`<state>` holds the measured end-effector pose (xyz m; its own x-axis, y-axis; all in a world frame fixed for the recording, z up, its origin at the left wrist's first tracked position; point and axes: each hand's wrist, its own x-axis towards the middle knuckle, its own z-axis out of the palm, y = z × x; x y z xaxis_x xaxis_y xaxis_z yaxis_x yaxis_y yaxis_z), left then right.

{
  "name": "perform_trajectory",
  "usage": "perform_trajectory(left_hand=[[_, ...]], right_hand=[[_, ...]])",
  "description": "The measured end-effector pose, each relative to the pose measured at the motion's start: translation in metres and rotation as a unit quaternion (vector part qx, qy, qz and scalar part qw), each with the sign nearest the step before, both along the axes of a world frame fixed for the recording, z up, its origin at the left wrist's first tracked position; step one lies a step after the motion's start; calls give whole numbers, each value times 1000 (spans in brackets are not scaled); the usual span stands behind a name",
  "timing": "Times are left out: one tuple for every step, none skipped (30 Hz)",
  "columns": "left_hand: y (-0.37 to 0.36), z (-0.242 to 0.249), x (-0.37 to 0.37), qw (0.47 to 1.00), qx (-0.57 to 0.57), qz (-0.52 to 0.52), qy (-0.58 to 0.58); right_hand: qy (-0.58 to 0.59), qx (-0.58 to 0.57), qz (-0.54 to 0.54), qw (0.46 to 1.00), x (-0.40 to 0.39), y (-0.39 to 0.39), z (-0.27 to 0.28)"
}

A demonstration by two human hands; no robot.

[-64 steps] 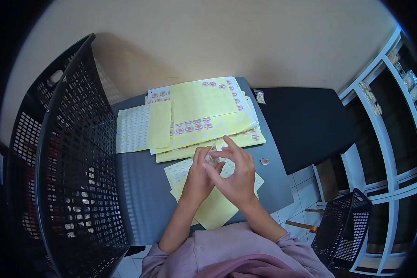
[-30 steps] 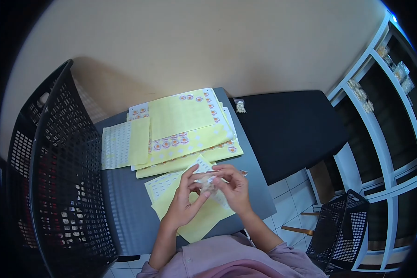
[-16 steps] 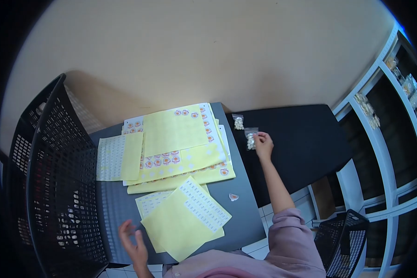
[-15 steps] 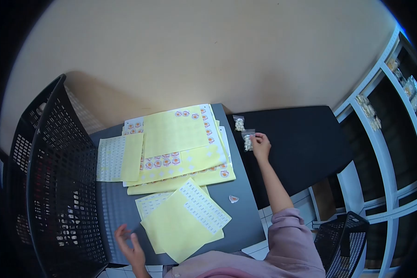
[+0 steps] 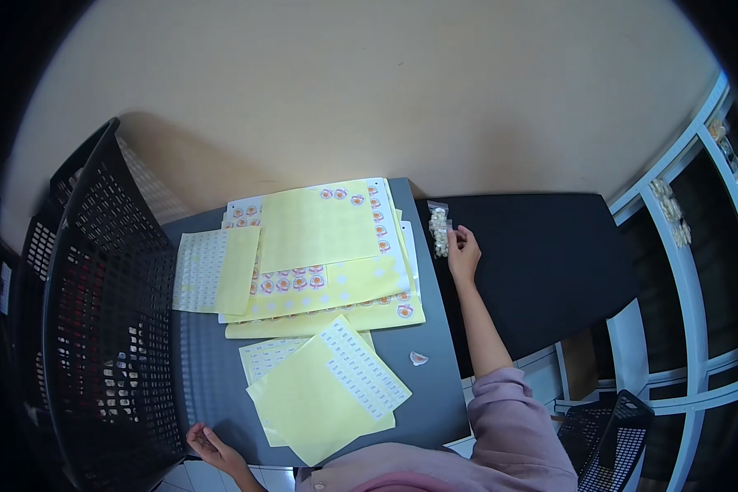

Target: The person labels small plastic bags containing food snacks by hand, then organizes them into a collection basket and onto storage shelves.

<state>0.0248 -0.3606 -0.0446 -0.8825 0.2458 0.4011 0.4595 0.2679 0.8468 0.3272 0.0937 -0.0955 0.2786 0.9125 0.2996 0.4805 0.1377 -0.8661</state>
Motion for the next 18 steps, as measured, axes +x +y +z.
perform_trajectory(left_hand=[[0, 1, 0, 1000, 2, 2, -3], [0, 1, 0, 1000, 3, 4, -3], [0, 0, 0, 1000, 1, -1, -8], [-1, 0, 0, 1000, 0, -5, -13], [-1, 0, 0, 1000, 2, -2, -13], [0, 1, 0, 1000, -1, -4, -23], [0, 1, 1, 999, -3, -5, -33], [1, 1, 1, 999, -2, 1, -33], [2, 1, 1, 999, 14, -16, -40], [3, 1, 2, 998, 29, -30, -45], [3, 0, 1, 999, 25, -29, -27], [1, 1, 1, 999, 4, -39, -17], [5, 5, 5, 998, 28, -29, -42], [6, 5, 5, 997, 55, -38, -31], [7, 9, 7, 997, 62, -37, -34], [6, 10, 7, 997, 60, -33, -25], [5, 11, 7, 997, 68, -43, -16], [2, 7, 6, 996, 73, -48, -10]], right_hand=[[-13, -13, 15, 1000, 0, -5, 4], [-13, -12, 17, 1000, -1, -11, 10], [-82, -20, 33, 996, -2, -20, 18], [-150, -27, 49, 987, -4, -26, 22], [-148, -30, 56, 987, -4, -26, 18], [-148, -28, 60, 987, -3, -24, 12], [-147, -18, 60, 987, -3, -21, 7], [-146, -8, 62, 987, -2, -19, 5], [-124, -15, 70, 990, -2, -17, 7], [-118, 15, 72, 990, -1, -16, 3], [-139, 20, 73, 987, -2, -20, 9], [-173, 56, 67, 981, 1, -18, 5], [-186, 41, 51, 980, 2, -17, 8], [-229, 52, 35, 972, 3, -18, 17], [-237, 61, 19, 969, 2, -20, 29], [-247, 109, 21, 963, 6, -13, 35], [-234, 133, 31, 963, -1, -14, 57], [-219, 157, 36, 962, -10, -21, 86]])
